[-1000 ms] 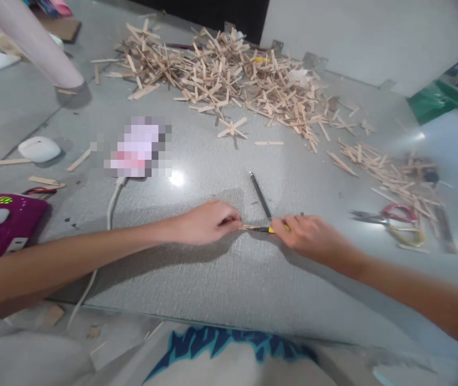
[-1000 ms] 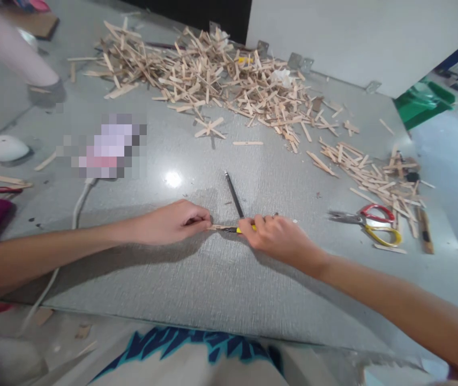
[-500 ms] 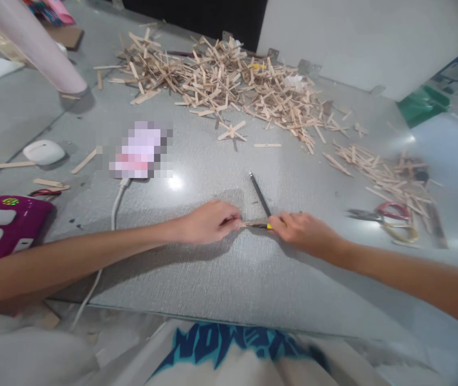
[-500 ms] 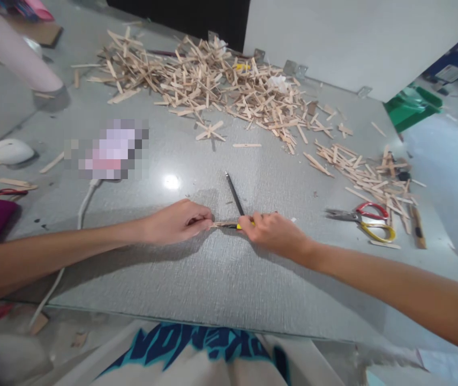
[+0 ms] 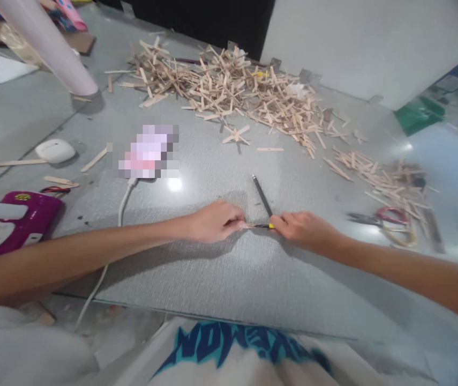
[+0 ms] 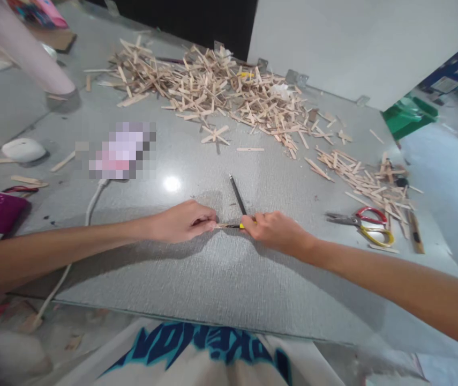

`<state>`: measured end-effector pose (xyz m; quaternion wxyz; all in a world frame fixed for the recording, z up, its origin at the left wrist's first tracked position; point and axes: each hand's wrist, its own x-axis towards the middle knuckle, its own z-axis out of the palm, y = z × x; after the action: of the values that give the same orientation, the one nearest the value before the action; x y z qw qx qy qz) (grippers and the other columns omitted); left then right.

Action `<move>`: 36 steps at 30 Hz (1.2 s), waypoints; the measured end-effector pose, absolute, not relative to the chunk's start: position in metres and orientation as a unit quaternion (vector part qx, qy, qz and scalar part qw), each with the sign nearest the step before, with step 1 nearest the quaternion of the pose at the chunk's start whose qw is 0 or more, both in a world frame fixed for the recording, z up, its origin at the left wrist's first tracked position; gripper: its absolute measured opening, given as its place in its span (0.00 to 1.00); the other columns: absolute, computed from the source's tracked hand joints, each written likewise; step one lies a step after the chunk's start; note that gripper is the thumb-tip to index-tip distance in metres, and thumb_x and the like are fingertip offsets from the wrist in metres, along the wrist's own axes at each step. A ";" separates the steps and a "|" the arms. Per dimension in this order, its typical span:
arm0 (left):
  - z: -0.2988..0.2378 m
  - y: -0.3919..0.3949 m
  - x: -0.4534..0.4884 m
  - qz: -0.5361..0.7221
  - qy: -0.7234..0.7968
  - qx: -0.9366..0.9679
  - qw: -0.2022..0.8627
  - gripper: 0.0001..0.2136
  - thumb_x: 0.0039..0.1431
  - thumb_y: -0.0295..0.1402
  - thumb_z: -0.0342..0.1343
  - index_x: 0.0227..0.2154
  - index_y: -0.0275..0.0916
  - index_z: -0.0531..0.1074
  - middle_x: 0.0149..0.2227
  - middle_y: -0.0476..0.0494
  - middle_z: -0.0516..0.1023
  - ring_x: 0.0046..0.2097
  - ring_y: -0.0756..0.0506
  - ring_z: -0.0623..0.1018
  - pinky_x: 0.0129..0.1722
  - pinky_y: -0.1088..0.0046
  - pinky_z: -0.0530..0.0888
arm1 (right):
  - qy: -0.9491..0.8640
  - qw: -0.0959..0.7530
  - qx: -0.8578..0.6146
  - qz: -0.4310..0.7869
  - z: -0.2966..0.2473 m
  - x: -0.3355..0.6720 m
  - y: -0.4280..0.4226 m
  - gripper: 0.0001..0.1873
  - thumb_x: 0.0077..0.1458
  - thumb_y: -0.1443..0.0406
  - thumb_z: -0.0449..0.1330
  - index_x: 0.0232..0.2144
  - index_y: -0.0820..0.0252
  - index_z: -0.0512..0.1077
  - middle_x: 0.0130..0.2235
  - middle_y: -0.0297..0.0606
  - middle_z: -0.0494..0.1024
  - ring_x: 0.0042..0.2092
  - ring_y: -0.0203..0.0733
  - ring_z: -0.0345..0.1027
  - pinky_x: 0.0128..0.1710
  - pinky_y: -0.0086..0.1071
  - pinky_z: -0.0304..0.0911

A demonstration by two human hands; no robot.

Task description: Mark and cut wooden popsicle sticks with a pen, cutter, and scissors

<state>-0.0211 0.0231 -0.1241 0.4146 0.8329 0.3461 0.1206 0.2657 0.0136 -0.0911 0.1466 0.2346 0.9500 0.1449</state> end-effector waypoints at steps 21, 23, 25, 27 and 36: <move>-0.126 0.024 -0.023 0.129 0.324 0.833 0.429 0.14 0.72 0.31 0.50 0.32 0.37 0.77 0.24 0.51 0.73 0.26 0.50 0.68 0.32 0.72 0.60 | 0.922 0.221 0.280 0.149 -0.057 0.239 -0.014 0.17 0.61 0.82 0.55 0.39 0.60 0.77 0.26 0.39 0.76 0.23 0.41 0.64 0.24 0.39 0.36; -0.125 0.024 -0.024 0.128 0.326 0.834 0.426 0.14 0.72 0.32 0.50 0.31 0.37 0.76 0.24 0.51 0.72 0.26 0.50 0.67 0.32 0.72 0.60 | 0.929 0.207 0.275 0.137 -0.065 0.245 -0.008 0.15 0.66 0.79 0.54 0.40 0.60 0.77 0.27 0.39 0.77 0.22 0.40 0.62 0.24 0.39 0.36; -0.125 0.024 -0.023 0.127 0.333 0.835 0.419 0.14 0.73 0.33 0.50 0.31 0.37 0.76 0.24 0.51 0.71 0.26 0.50 0.67 0.32 0.71 0.60 | 0.938 0.182 0.269 0.119 -0.079 0.255 0.003 0.14 0.75 0.73 0.52 0.42 0.60 0.77 0.28 0.39 0.78 0.22 0.39 0.61 0.25 0.38 0.36; -0.124 0.024 -0.023 0.125 0.336 0.835 0.416 0.14 0.73 0.34 0.51 0.31 0.37 0.75 0.24 0.51 0.71 0.26 0.50 0.67 0.32 0.71 0.59 | 0.943 0.163 0.269 0.105 -0.089 0.262 0.010 0.16 0.79 0.69 0.50 0.42 0.60 0.77 0.29 0.39 0.78 0.23 0.39 0.60 0.26 0.38 0.36; -0.123 0.024 -0.024 0.136 0.321 0.824 0.446 0.14 0.73 0.32 0.50 0.29 0.39 0.71 0.24 0.51 0.70 0.26 0.50 0.67 0.31 0.72 0.60 | 0.913 0.224 0.287 0.186 -0.056 0.231 -0.023 0.18 0.64 0.83 0.52 0.40 0.63 0.77 0.26 0.39 0.76 0.22 0.41 0.64 0.23 0.38 0.37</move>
<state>-0.0241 0.0238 -0.1234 0.4461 0.8242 0.3214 0.1359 0.2314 -0.0233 -0.0564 0.2244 0.2866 0.9127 0.1855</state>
